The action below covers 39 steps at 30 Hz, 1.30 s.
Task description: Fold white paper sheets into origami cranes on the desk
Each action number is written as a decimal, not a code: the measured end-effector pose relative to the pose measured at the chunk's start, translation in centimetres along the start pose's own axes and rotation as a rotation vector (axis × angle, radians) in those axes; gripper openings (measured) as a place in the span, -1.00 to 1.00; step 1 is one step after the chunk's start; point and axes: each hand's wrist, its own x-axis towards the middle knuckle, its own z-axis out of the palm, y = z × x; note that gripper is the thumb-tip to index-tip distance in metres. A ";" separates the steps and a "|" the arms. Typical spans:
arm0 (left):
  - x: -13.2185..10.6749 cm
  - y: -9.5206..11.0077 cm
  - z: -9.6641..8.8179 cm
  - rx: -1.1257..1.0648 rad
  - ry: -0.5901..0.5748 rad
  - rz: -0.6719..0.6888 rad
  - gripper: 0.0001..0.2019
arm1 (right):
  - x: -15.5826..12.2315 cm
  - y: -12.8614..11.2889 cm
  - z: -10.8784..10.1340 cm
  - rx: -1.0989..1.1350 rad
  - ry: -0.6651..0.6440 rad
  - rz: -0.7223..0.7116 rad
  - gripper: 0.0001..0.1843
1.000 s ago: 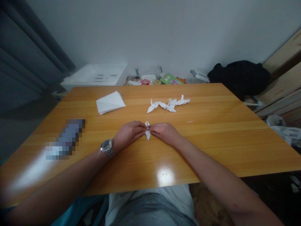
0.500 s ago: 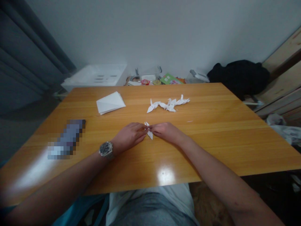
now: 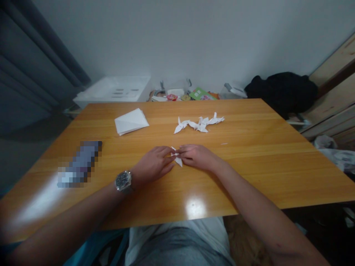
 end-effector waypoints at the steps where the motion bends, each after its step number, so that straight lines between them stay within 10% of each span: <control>1: 0.0 0.2 0.0 0.011 0.001 -0.002 -0.69 | -0.1 0.0 0.0 -0.009 -0.006 0.002 -0.69; 39: -0.3 -0.7 -0.3 -0.051 -0.009 -0.049 -0.61 | 0.0 0.1 0.8 -0.017 0.050 0.107 -0.52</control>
